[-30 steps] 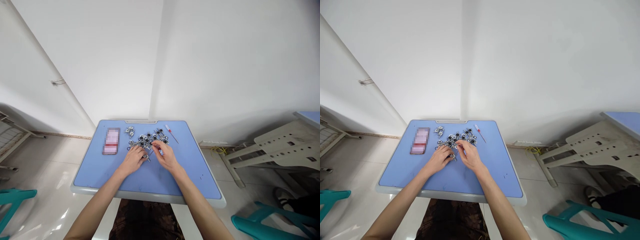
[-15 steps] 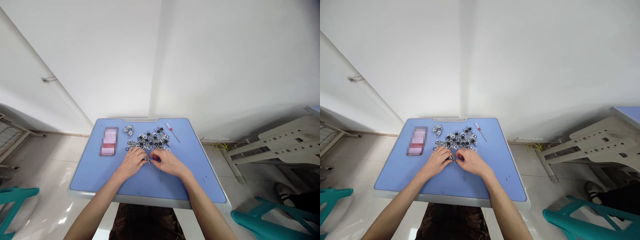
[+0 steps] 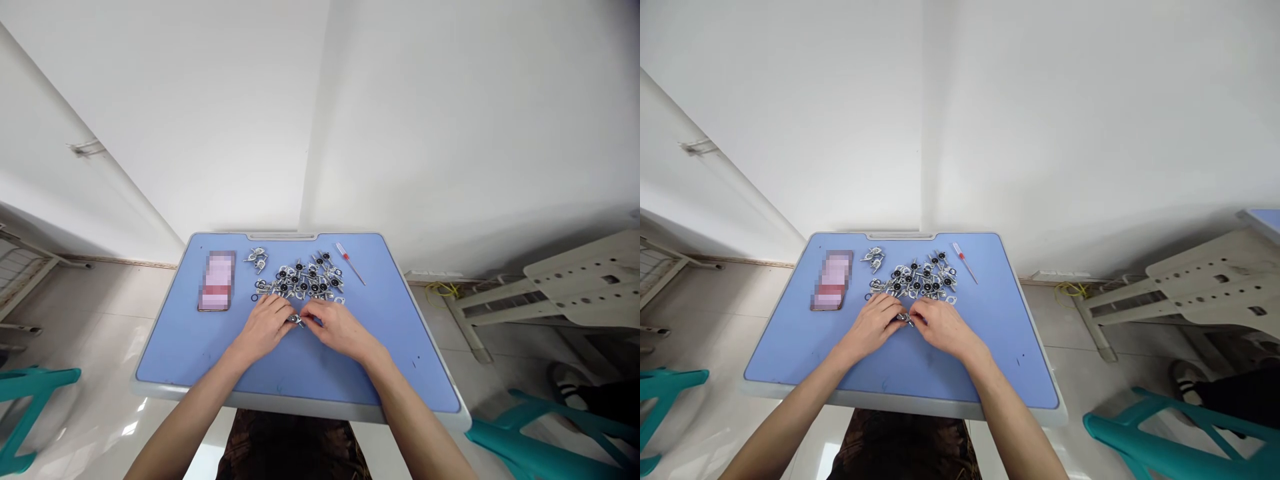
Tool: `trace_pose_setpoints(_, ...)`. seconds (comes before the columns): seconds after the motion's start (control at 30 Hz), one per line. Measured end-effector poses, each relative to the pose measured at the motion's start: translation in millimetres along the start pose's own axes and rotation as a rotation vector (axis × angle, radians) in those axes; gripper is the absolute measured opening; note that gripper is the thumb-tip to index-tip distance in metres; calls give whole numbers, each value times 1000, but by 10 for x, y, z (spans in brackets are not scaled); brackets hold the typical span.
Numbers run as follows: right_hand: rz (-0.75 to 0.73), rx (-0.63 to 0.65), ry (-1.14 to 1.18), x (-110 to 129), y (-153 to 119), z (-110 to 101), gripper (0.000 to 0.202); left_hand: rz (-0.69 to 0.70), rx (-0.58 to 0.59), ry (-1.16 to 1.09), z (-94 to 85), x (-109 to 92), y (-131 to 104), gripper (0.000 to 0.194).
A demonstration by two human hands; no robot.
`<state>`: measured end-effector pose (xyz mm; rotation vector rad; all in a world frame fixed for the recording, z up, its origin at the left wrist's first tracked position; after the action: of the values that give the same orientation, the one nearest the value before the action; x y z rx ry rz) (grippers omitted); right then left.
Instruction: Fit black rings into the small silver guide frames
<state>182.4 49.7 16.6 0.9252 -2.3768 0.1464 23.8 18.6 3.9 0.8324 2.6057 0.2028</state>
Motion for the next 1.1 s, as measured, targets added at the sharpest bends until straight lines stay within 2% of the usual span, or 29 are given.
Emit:
trace_pose_setpoints(0.2, -17, -39, 4, -27, -12, -12, 14, -8, 3, -11, 1, -6, -3, 13)
trace_pose_setpoints(0.33, -10, -21, 4, -56, -25, -10, 15, -19, 10, -33, -13, -16, -3, 13)
trace_pose_setpoints(0.53, 22, 0, -118, -90, -60, 0, 18, 10, 3, -78, -38, -36, -17, 13)
trace_pose_setpoints(0.87, 51, 34, -201, -79, -105, -20, 20, 89, -14, 50, -33, -93, -17, 14)
trace_pose_setpoints(1.1, -8, 42, -139, -66, -112, -10, 19, 25, 9, -16, -40, -109, 7, 12)
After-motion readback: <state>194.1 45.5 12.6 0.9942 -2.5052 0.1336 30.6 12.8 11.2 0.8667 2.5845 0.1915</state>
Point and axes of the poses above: each hand's wrist, its own y-axis towards the middle knuckle, its own z-axis out of the palm, x = y × z, the point moved 3 cm from there along y, towards the middle knuckle, and after that the axes turned 3 degrees about z, right-handed, at the moved point
